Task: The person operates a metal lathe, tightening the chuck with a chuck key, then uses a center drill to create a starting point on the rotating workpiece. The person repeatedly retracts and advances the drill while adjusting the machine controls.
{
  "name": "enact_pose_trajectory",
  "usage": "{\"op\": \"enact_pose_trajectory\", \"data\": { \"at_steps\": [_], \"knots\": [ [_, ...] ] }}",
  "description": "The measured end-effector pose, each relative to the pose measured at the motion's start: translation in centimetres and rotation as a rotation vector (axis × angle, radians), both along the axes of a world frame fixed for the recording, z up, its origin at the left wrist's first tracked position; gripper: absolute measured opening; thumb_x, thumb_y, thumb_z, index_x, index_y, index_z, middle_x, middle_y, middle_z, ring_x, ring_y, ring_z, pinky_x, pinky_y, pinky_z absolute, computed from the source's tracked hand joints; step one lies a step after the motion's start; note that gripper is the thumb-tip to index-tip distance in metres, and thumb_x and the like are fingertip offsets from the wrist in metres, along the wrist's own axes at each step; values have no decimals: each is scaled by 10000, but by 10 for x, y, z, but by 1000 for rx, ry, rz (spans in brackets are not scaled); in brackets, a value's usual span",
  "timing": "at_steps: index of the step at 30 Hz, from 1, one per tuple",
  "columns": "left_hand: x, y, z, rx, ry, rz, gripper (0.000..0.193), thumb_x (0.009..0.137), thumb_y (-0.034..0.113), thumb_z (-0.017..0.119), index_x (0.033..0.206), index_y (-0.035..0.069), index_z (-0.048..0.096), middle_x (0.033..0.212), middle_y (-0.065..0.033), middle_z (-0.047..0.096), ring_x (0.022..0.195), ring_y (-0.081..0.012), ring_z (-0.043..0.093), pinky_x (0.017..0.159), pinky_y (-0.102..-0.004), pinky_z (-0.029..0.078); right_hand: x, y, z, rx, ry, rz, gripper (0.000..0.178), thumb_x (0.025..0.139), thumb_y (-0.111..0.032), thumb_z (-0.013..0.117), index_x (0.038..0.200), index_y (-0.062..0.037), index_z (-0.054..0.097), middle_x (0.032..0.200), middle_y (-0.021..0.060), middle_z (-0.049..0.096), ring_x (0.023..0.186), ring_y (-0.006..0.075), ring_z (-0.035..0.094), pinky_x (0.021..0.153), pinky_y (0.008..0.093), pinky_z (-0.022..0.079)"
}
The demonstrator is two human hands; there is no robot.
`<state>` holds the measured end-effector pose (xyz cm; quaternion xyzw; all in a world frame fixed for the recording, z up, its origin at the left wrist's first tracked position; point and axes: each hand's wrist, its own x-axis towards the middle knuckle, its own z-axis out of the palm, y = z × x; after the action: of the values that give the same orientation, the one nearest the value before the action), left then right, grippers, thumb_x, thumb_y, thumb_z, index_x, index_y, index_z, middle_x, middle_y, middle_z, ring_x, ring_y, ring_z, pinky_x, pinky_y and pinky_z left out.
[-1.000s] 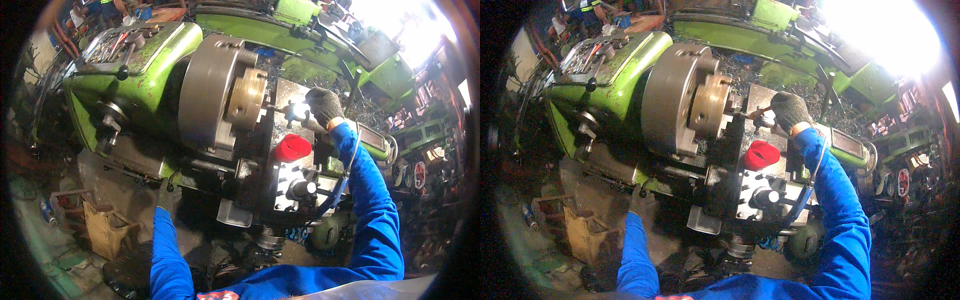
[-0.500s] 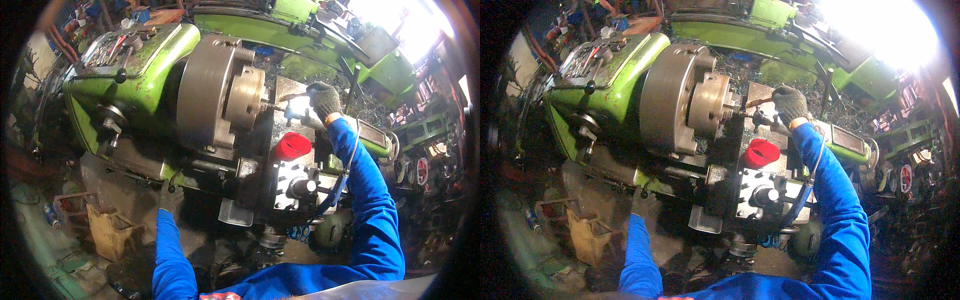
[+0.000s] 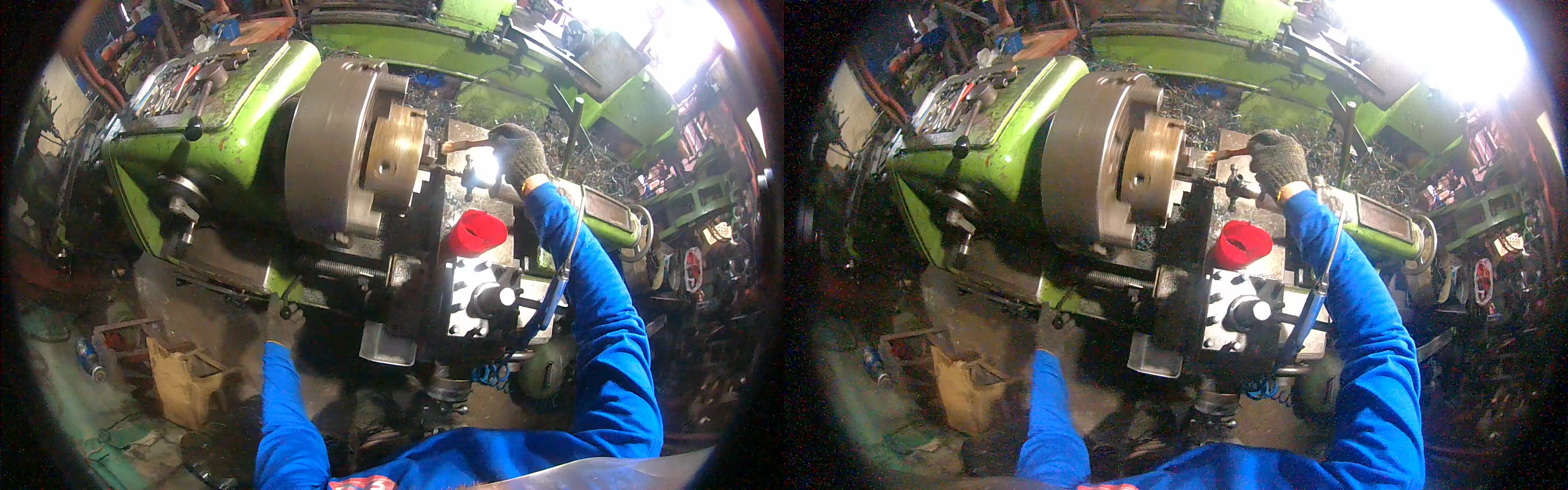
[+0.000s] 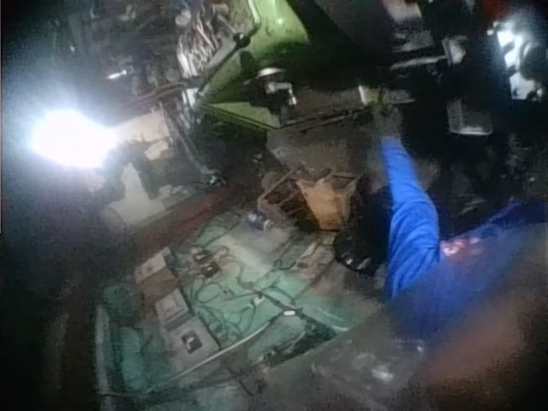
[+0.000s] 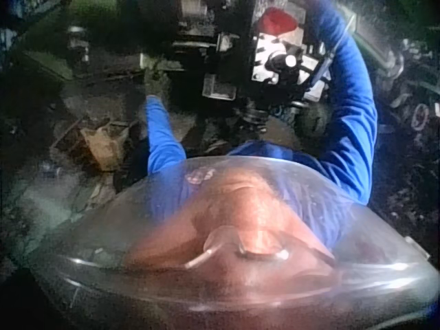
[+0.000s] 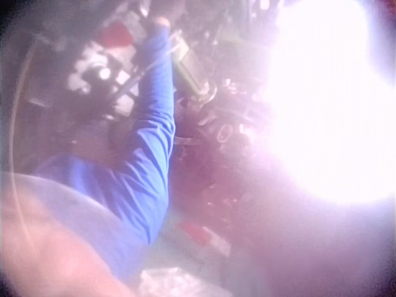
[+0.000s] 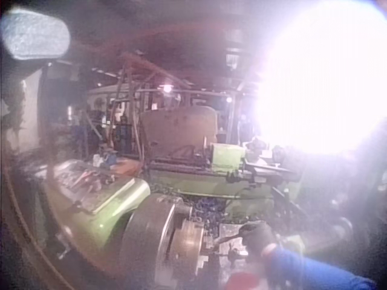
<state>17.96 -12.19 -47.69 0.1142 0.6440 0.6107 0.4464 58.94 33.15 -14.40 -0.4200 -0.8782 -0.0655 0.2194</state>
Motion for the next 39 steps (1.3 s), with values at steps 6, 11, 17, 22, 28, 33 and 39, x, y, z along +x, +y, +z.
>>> {"op": "enact_pose_trajectory", "data": {
  "at_steps": [6, 11, 17, 22, 28, 33, 39],
  "knots": [
    [6, -23, -31, -15, -331, 158, 563, 985, 663, 532, 1339, 226, 504, 1233, -69, 604, 1026, -335, 618, 954, -538, 463, 10, -24, 18, -445, 394, -315, 195, 854, -248, 668, 944, -113, 778, 873, 133, 747, 894, 344, 735, 789, 429, 575],
    [4, -54, -62, -186, 181, -172, 717, 990, 713, 423, 1556, 276, 375, 1477, -79, 530, 1269, -387, 541, 1088, -587, 370, 15, -20, 5, -292, 233, -16, 183, 848, -202, 669, 977, -113, 762, 926, 148, 746, 905, 360, 731, 796, 434, 578],
    [8, -87, -116, -112, -567, 271, 755, 995, 656, 477, 1613, 261, 298, 1528, -134, 473, 1295, -412, 510, 1088, -605, 412, -21, -39, 28, -143, -360, -43, 224, 755, -163, 778, 961, -81, 749, 1055, 180, 730, 989, 386, 721, 841, 468, 590],
    [-5, -135, -181, -77, -490, -31, 693, 1010, 525, 579, 1558, 150, 377, 1402, -161, 510, 1131, -386, 574, 984, -550, 511, -9, -20, 20, -78, -300, -10, 252, 787, -252, 778, 970, -82, 742, 977, 208, 730, 925, 416, 723, 797, 497, 587],
    [29, -154, -165, -82, -592, 140, 499, 1003, 492, 616, 1344, 140, 523, 1137, -129, 571, 966, -329, 606, 808, -469, 546, -51, -26, 7, -34, -284, 164, 206, 791, -171, 727, 982, -97, 703, 927, 158, 693, 887, 402, 707, 755, 468, 566],
    [39, -150, -137, -303, -519, 266, 405, 985, 515, 639, 1224, 195, 570, 947, -51, 554, 748, -229, 517, 625, -378, 444, -31, -14, -5, -164, 47, 126, 225, 812, -108, 709, 1030, -82, 756, 973, 124, 742, 875, 311, 730, 796, 388, 576],
    [74, -120, -49, -383, -492, 335, 323, 980, 474, 674, 1200, 255, 584, 810, 40, 527, 585, -158, 433, 523, -315, 361, -1, -22, 0, -180, -31, 84, 207, 879, -248, 710, 1001, -83, 735, 888, 151, 734, 818, 356, 734, 724, 445, 578]
  ]
}}
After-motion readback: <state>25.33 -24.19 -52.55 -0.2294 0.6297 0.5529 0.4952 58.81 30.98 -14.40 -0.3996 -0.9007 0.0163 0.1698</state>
